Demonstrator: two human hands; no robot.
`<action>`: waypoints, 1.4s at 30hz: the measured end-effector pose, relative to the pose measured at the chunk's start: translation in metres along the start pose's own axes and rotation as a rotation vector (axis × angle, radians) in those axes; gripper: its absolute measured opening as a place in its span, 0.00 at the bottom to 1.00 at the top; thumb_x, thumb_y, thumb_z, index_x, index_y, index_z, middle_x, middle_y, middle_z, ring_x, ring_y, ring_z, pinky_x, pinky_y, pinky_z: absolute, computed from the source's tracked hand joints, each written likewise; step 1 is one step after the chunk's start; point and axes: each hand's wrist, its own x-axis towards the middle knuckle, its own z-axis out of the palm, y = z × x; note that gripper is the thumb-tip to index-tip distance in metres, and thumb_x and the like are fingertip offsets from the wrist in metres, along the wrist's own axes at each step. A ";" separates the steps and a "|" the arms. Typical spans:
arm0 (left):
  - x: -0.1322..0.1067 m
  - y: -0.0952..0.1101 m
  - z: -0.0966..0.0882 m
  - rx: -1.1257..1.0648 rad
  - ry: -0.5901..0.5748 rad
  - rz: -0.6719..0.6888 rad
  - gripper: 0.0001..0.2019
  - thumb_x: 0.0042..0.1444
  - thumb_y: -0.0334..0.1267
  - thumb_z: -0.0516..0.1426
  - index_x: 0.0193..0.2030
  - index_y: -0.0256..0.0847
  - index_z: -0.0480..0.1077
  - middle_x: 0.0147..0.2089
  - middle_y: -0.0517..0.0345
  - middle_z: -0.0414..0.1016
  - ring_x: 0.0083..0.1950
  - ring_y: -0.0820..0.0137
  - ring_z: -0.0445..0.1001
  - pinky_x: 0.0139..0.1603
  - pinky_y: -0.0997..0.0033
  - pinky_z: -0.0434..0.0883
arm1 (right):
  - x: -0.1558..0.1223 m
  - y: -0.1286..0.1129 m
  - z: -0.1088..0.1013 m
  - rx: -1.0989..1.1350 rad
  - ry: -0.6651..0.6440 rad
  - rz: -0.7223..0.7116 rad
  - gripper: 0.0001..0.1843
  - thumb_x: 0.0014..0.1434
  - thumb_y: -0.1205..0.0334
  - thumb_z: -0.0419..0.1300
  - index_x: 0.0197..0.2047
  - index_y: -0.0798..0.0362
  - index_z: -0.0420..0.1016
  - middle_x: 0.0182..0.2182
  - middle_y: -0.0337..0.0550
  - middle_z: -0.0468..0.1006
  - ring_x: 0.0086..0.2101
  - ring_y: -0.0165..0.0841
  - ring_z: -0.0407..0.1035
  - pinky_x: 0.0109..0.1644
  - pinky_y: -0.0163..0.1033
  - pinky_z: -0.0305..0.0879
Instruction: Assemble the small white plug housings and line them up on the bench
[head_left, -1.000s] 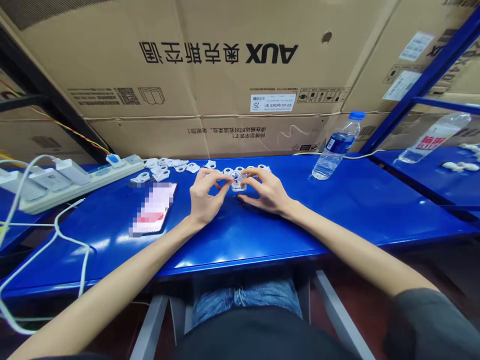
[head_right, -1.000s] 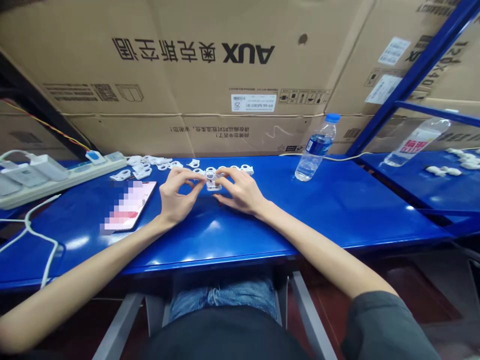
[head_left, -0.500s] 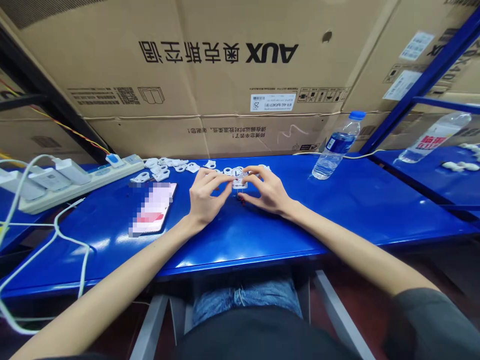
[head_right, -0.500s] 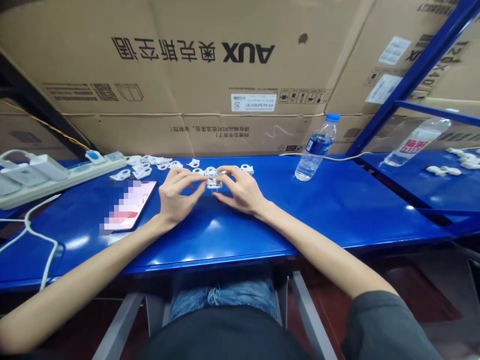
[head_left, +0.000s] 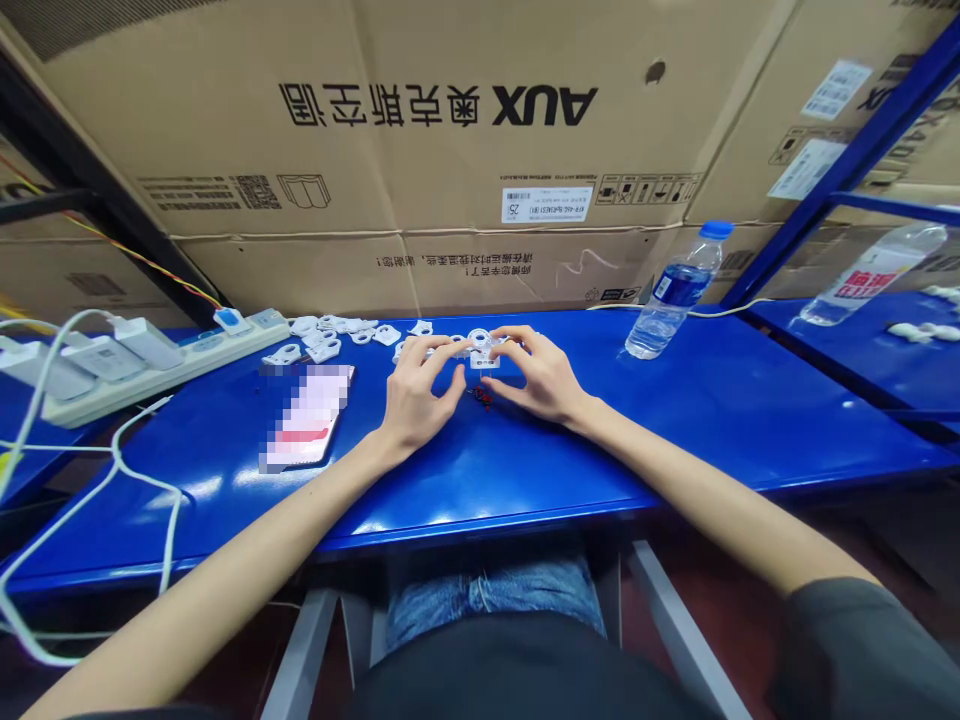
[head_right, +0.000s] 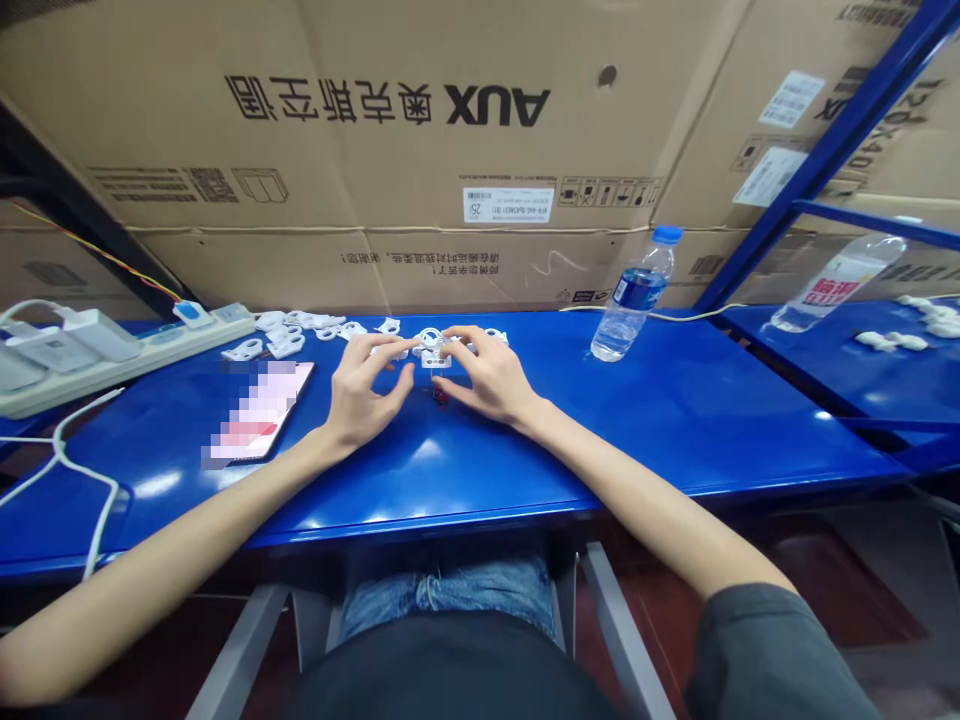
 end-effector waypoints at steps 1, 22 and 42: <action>0.000 -0.001 0.000 -0.008 -0.001 -0.010 0.12 0.67 0.35 0.57 0.55 0.44 0.76 0.52 0.50 0.78 0.53 0.61 0.75 0.53 0.58 0.76 | 0.001 0.005 -0.002 -0.010 -0.008 0.016 0.14 0.68 0.50 0.64 0.52 0.48 0.75 0.59 0.52 0.77 0.54 0.43 0.74 0.57 0.51 0.73; -0.002 -0.008 0.000 -0.028 -0.610 0.138 0.12 0.67 0.45 0.58 0.51 0.45 0.76 0.53 0.50 0.76 0.54 0.57 0.73 0.59 0.52 0.72 | -0.031 0.147 -0.031 -0.053 -0.421 0.554 0.17 0.65 0.51 0.64 0.54 0.48 0.78 0.53 0.49 0.83 0.55 0.49 0.75 0.61 0.56 0.71; -0.003 -0.009 0.002 -0.003 -0.564 0.116 0.13 0.67 0.45 0.59 0.54 0.44 0.74 0.54 0.48 0.77 0.56 0.55 0.73 0.59 0.51 0.72 | -0.019 0.100 -0.020 -0.195 -0.387 0.321 0.29 0.66 0.48 0.63 0.66 0.50 0.72 0.64 0.55 0.74 0.62 0.57 0.67 0.63 0.64 0.68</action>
